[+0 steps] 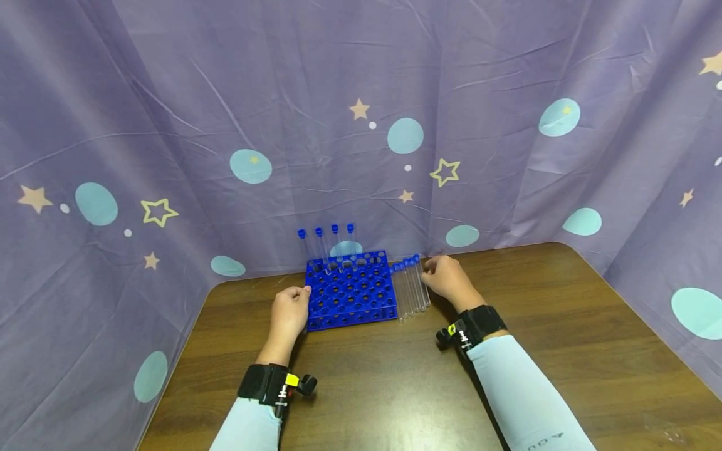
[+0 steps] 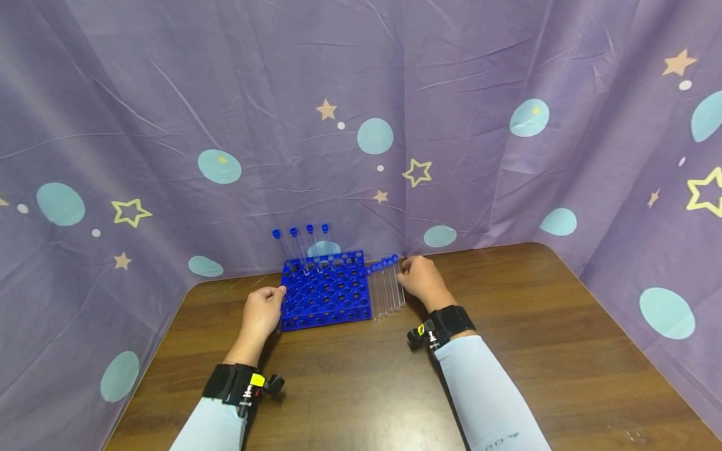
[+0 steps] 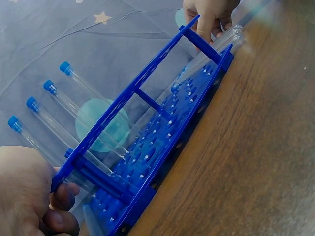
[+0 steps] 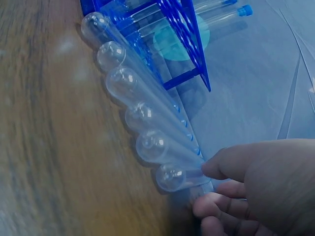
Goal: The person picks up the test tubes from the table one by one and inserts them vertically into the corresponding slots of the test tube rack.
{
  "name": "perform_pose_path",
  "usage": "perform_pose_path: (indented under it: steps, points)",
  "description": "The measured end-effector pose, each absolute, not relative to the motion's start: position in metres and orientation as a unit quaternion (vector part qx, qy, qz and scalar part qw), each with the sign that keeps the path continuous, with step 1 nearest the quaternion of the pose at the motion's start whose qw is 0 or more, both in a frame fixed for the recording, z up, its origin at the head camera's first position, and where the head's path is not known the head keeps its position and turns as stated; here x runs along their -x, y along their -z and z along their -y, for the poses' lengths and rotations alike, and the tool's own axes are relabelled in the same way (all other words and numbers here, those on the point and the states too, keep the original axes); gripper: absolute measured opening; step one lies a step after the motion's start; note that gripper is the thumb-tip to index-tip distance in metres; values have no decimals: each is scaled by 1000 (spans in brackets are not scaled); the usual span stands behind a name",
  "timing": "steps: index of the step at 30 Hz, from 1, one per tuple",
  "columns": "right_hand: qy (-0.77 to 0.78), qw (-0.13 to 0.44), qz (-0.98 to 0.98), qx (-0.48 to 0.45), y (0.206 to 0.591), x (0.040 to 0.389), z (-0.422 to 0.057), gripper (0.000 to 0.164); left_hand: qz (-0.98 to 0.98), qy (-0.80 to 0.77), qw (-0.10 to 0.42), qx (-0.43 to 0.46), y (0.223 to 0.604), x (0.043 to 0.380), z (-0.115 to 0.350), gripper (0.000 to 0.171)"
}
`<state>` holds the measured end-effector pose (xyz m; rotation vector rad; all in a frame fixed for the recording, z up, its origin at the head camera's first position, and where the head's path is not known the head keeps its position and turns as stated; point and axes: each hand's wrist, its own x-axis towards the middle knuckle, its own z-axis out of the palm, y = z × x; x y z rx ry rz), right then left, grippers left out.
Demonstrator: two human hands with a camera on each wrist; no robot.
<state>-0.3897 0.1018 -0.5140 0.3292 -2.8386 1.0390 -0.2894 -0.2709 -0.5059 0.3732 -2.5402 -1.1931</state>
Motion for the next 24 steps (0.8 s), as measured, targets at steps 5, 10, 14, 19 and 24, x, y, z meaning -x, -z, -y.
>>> perform_pose_path:
  steps: [5,10,14,19,24]
  points:
    - [-337,45,934,-109,511,388,-100,33,888,414,154,-130,505,289,271,35]
    - [-335,34,936,-102,511,387,-100,32,887,416,153,-131,505,289,270,35]
    - [-349,16,932,-93,510,385,-100,33,887,417,149,-132,506,289,271,35]
    - [-373,-1,924,-79,508,384,-99,33,887,419,143,-131,505,289,271,36]
    - [-369,4,926,-77,507,384,-100,35,888,418,145,-128,505,289,272,35]
